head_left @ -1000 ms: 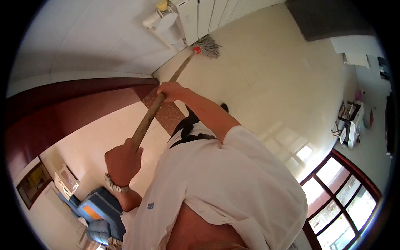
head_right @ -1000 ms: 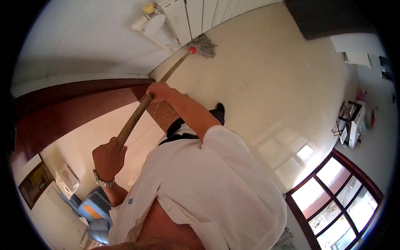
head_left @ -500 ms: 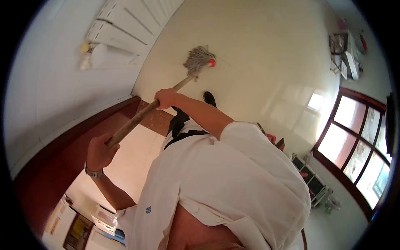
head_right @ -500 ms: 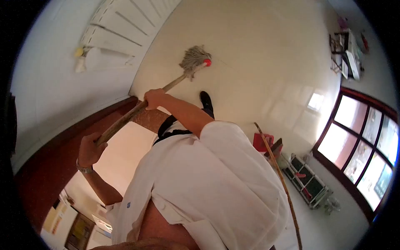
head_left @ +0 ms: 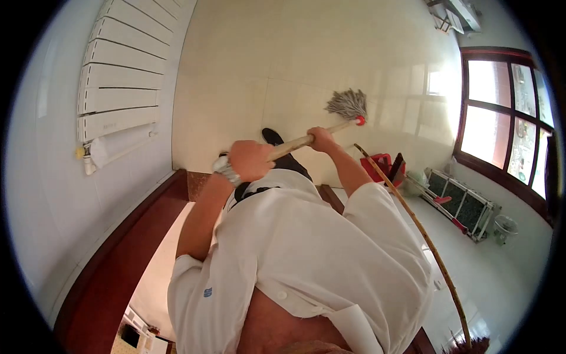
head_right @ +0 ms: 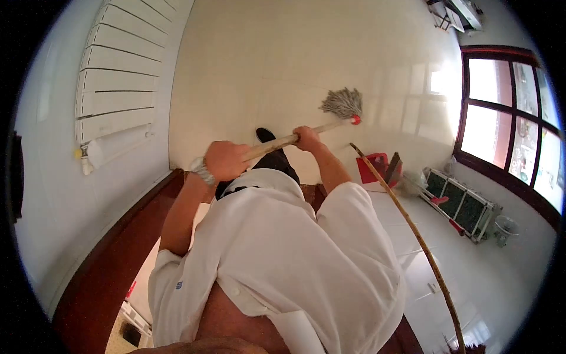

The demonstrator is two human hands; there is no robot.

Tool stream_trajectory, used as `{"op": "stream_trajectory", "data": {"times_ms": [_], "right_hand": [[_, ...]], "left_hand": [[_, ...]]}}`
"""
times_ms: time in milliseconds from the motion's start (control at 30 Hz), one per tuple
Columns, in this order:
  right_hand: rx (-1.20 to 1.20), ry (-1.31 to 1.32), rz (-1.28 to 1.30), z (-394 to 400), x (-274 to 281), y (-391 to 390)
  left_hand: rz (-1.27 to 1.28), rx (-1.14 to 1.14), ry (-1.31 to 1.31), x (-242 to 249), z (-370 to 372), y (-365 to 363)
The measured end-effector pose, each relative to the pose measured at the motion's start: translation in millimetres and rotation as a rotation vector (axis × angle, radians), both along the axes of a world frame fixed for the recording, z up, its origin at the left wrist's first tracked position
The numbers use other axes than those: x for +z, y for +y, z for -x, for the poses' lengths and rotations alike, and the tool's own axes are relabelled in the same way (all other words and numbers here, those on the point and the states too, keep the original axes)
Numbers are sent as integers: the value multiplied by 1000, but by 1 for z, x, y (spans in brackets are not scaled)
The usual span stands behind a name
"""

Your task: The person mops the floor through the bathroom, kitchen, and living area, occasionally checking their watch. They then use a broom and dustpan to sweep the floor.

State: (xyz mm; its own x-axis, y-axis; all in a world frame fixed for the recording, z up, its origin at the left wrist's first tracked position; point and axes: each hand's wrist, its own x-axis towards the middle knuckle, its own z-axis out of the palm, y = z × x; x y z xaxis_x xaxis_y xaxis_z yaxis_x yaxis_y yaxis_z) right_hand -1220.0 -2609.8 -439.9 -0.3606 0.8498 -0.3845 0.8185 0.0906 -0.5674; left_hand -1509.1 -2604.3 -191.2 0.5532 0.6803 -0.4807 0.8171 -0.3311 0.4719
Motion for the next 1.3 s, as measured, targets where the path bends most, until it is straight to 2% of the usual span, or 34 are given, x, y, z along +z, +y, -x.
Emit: {"op": "stream_trajectory", "data": {"times_ms": [133,367,567,667,733,833,933,1033,1067,1133,1200,1267,1300], "right_hand": [[-34,-73,139,-32,12,-9],[45,-134,23,6,20,-7],[147,-31,-46,105,25,-8],[244,13,-50,167,23,-16],[214,75,-56,217,33,-25],[454,35,5,301,51,-36],[598,208,-59,371,46,-65],[761,231,-83,430,51,-95],[779,234,-84,446,56,-105],[977,237,-25,475,58,-120],[1041,243,-74,498,56,-142],[1071,548,-24,519,49,-165],[1073,547,-25,530,50,-179]], "left_hand": [[32,-5,62,-3,-38,1],[-16,94,58,7,-5,-26],[-73,296,86,30,74,-82],[-151,415,54,43,124,-127],[-288,532,44,55,157,-155],[-454,649,96,67,204,-210],[-328,828,188,99,234,-257],[-222,948,319,115,245,-308],[-223,966,322,118,242,-324],[-152,1064,392,117,237,-351],[-155,1109,396,123,234,-373],[-134,1188,435,129,234,-396],[-111,1221,466,131,236,-406]]}}
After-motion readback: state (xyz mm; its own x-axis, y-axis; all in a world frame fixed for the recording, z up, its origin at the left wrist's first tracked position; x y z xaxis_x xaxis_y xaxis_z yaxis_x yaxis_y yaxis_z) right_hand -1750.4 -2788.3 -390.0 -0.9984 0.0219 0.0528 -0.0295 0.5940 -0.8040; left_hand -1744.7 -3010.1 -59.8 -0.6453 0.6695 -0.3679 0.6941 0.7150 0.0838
